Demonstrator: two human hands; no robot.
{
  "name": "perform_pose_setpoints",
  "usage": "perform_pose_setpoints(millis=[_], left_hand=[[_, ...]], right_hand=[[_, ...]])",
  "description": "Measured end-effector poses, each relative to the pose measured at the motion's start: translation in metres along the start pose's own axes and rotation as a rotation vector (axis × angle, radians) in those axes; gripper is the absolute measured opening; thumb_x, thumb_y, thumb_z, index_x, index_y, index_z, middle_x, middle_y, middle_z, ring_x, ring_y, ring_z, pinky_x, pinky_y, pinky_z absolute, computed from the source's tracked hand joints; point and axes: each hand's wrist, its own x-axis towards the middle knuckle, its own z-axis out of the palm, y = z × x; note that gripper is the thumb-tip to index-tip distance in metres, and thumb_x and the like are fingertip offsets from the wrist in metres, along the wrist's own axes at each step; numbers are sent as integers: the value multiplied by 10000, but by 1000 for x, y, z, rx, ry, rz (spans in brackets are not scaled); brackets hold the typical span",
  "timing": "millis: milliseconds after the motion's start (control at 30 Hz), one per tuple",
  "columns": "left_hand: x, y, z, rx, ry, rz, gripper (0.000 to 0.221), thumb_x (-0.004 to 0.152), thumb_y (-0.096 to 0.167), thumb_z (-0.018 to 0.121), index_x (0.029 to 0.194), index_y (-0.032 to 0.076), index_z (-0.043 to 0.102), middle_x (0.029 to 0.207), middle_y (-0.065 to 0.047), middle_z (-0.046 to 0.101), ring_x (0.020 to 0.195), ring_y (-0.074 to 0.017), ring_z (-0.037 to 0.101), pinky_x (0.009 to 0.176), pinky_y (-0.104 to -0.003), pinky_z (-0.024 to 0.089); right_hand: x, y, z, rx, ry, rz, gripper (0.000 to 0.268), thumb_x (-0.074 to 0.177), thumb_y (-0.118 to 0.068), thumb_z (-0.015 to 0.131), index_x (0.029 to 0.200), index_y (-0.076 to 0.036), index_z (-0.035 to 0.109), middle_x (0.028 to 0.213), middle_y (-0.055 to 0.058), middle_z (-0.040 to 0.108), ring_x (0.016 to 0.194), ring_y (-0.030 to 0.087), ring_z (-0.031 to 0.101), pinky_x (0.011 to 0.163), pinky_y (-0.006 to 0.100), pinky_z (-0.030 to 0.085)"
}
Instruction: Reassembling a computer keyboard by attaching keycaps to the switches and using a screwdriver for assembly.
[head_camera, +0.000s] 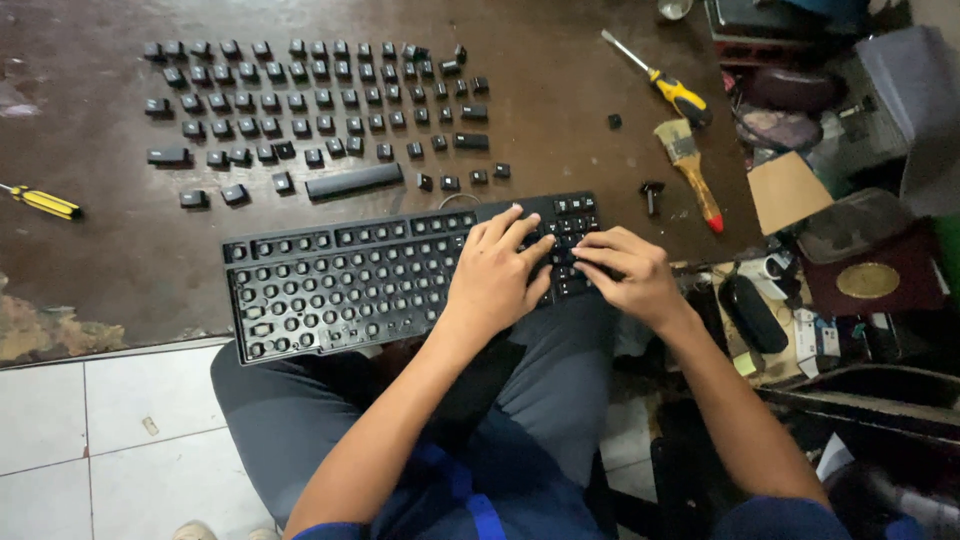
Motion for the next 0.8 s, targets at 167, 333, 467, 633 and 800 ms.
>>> perform_pose_setpoints(millis=[167, 333, 467, 633, 800], left_hand=[[2, -1, 2, -4, -1, -6, 337, 848, 342, 782, 1148, 202, 845, 1262, -101, 750, 1314, -332, 634, 1026, -455, 481], [2, -1, 1, -3, -15, -1, 342, 848, 342, 790, 1152, 195, 845, 1268, -104, 748, 1320, -333, 628, 1029, -456, 480], [6, 1, -7, -14, -46, -13, 331, 878, 326, 773, 1170, 187, 845, 1284, -111, 742, 1329, -341, 622, 1033, -460, 470], [6, 1, -5, -4, -69, -24, 332, 886, 310, 772, 1185, 185, 842, 1299, -118, 735, 1337, -348, 620, 1042, -462, 468], [7, 1, -5, 0, -82, -19, 323, 905, 311, 761, 1192, 187, 842, 1297, -124, 735, 1333, -353, 623, 1046, -464, 464]], right_hand=[[2, -6, 1, 7, 10, 20, 132, 888, 43, 840, 1011, -4, 829, 1035, 172, 800, 932, 339, 774, 765, 424, 623], [-3, 2, 5, 18, 21, 10, 104, 909, 19, 844, 1007, -12, 832, 1055, 155, 805, 929, 328, 772, 764, 424, 624], [2, 1, 2, 26, -3, -8, 112, 893, 34, 833, 992, -19, 837, 1038, 162, 794, 948, 306, 766, 785, 389, 615], [7, -1, 1, 19, -1, -3, 92, 901, 43, 837, 985, 7, 831, 1050, 175, 792, 961, 328, 764, 797, 414, 622], [8, 4, 2, 77, 17, 47, 112, 882, 47, 829, 965, -26, 840, 994, 123, 771, 925, 276, 754, 802, 378, 618]])
